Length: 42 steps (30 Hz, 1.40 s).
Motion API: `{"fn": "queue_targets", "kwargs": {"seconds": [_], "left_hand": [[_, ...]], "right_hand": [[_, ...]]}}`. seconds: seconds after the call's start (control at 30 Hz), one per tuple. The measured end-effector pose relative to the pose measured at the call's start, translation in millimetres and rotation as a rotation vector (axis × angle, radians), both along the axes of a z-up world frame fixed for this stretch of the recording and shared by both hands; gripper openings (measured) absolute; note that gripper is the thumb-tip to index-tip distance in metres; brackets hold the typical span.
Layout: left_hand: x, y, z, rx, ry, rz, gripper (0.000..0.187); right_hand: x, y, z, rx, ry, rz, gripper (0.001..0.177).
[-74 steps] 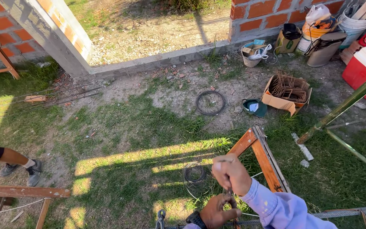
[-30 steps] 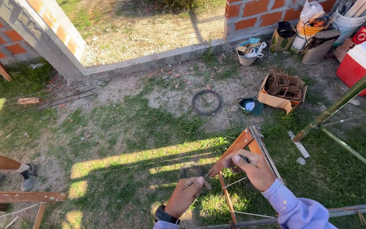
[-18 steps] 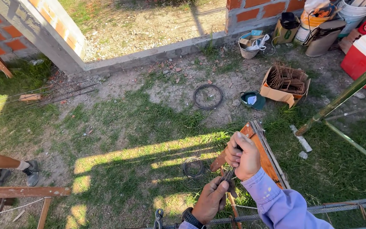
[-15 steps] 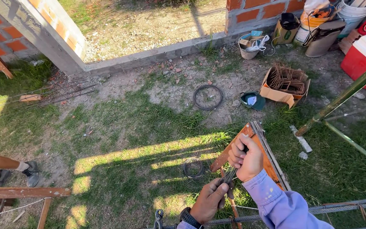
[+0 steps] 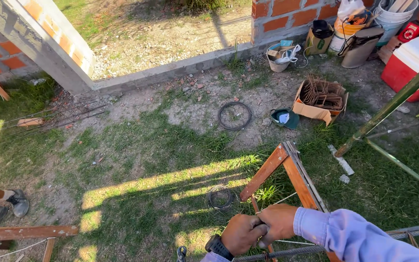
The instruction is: The person ties a rebar cage using wire and a manual rebar tying tool. They wrap wire around rebar intersections and twist it with the tool to secure the connections. Another person is visible nearby.
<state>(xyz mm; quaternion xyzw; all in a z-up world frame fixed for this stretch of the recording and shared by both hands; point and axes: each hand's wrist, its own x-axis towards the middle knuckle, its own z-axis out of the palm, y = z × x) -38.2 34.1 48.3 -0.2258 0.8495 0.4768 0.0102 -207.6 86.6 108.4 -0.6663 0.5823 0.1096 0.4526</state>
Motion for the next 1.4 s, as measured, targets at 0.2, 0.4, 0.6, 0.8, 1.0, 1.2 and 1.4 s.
{"fn": "queue_targets", "kwargs": {"seconds": [0.2,0.4,0.6,0.8,1.0,1.2,1.4], "left_hand": [[41.5,-15.3,-10.6,0.267,0.215,0.291,0.042],[51.5,-15.7,-16.9,0.651,0.331,0.479,0.052],[28.0,-2.7,1.7,0.532,0.198,0.342,0.077],[17.9,15.9,-48.1,-0.011,0.171,-0.178,0.017],[-8.5,-29.1,-77.1,-0.041,-0.293,0.081,0.04],[-6.4,-81.2,-57.9,-0.573,-0.522,0.078,0.041],[-16.2,-97.6,-119.4,-0.304,-0.167,0.423,0.019]], "right_hand": [[-33.7,19.6,-57.4,-0.118,-0.277,-0.347,0.048],[-16.2,7.7,-9.7,-0.375,-1.016,-0.774,0.027],[16.8,-24.6,-23.3,-0.363,-1.618,-1.257,0.024],[21.9,-27.6,-9.7,-0.519,-1.343,-0.971,0.041],[57.4,11.1,57.1,-0.443,-1.077,-0.492,0.053],[36.6,70.5,76.2,-0.844,-0.412,0.066,0.028],[15.5,130.0,22.9,-0.885,-0.187,0.191,0.031]]}}
